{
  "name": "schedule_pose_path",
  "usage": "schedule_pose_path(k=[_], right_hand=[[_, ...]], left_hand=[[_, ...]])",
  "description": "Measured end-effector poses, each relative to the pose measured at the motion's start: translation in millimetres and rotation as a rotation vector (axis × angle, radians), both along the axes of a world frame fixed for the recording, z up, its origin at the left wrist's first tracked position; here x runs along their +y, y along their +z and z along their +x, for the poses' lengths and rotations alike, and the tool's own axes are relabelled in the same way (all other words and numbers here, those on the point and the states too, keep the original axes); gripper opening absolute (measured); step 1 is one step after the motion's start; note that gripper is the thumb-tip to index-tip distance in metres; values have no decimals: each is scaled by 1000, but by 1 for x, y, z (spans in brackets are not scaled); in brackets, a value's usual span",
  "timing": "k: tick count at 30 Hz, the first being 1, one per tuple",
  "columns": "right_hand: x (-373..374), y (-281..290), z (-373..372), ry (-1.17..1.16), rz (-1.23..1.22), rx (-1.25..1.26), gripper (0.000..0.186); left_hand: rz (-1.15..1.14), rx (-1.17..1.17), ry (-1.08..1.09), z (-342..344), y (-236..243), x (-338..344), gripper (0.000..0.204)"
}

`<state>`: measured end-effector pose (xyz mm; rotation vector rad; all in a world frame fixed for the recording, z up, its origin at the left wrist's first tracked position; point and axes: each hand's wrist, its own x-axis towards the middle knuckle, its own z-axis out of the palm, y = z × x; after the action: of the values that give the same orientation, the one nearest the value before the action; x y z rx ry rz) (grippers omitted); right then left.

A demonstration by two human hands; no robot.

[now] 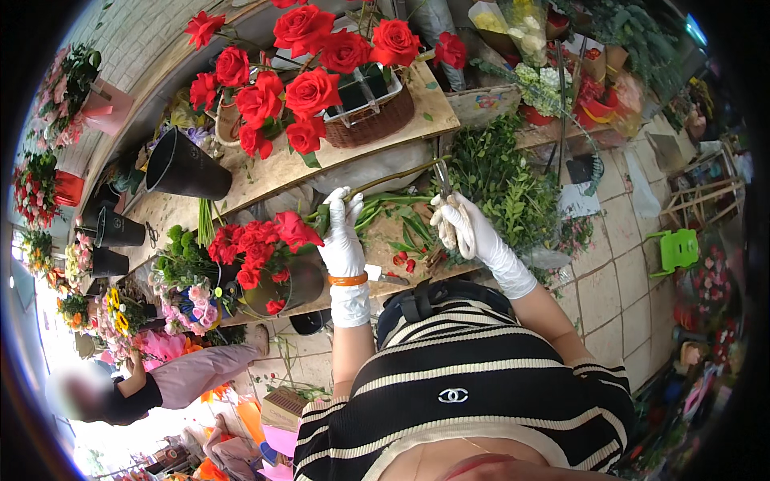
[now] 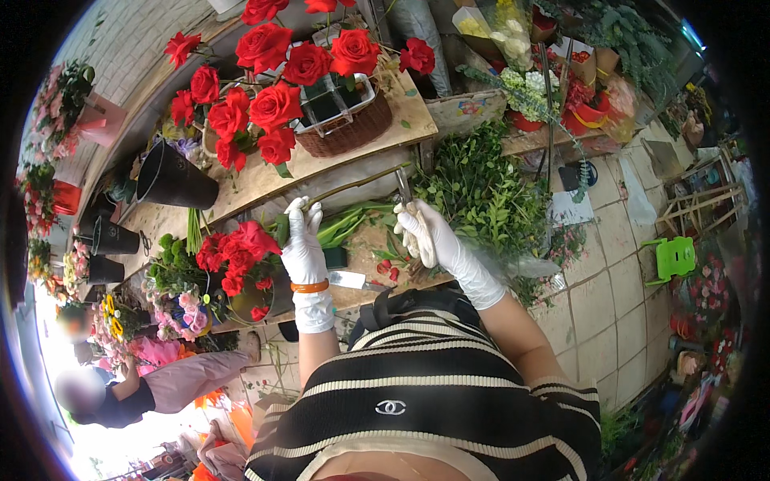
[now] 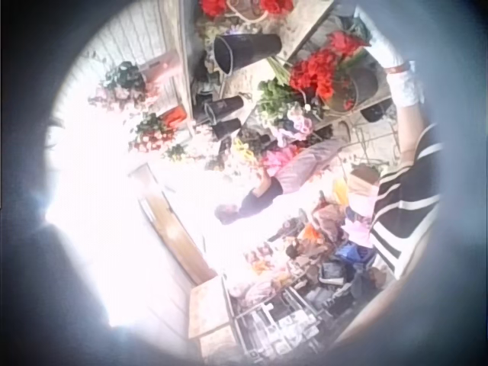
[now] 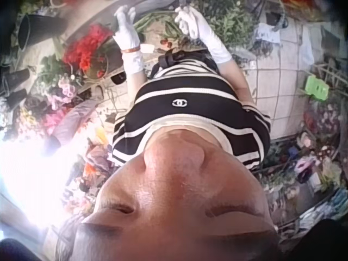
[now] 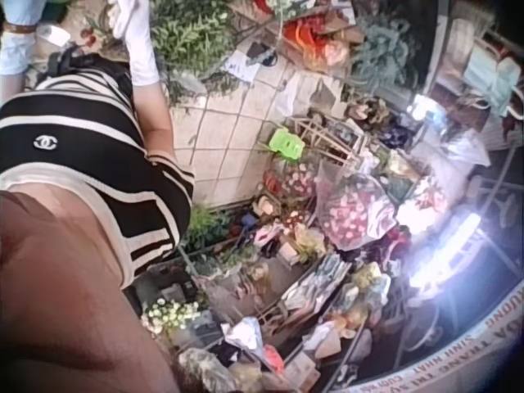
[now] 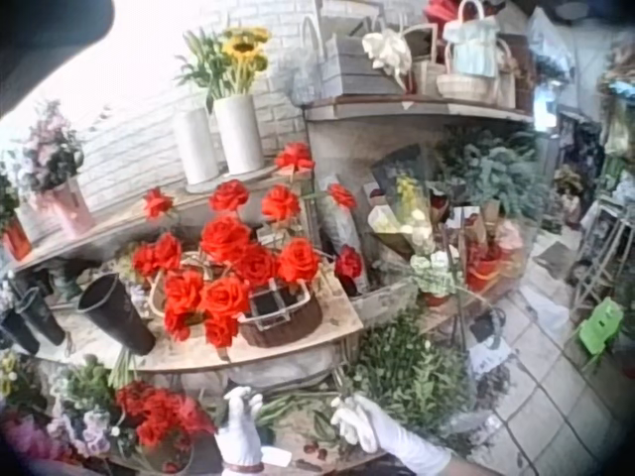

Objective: The person trims rose stems with shears and places the flowers into a large container on a shelf.

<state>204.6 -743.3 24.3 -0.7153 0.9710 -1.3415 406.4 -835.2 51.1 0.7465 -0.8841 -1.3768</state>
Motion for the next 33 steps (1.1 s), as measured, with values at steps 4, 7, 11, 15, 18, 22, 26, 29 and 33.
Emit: schedule_pose_path(k=[4, 7, 11, 15, 18, 22, 26, 29, 33], right_hand=[[3, 5, -5, 50, 58, 73, 30], [18, -9, -16, 90, 48, 99, 31], [31, -11, -14, 63, 159, 283, 25], [38, -29, -20, -34, 114, 229, 28], [39, -32, -24, -70, 155, 129, 30], [41, -39, -19, -96, 164, 9, 27], [50, -45, -20, -134, 173, -60, 23], [55, -42, -10, -129, 170, -80, 21], [61, -56, -10, -167, 202, -164, 21]], left_hand=[[19, -41, -55, 9, -2, -2, 28], [24, -114, -225, 21, 11, -6, 32], [76, -237, -255, 39, 8, -3, 34], [-224, -276, 88, 54, 55, -11, 37], [-468, -298, 487, 60, 123, -37, 32], [-708, -393, 286, 43, 154, -138, 20], [-815, -1083, 677, -17, 131, -270, 19], [-389, -903, 696, -25, 146, -314, 19], [-405, -968, 506, -13, 170, -327, 27]])
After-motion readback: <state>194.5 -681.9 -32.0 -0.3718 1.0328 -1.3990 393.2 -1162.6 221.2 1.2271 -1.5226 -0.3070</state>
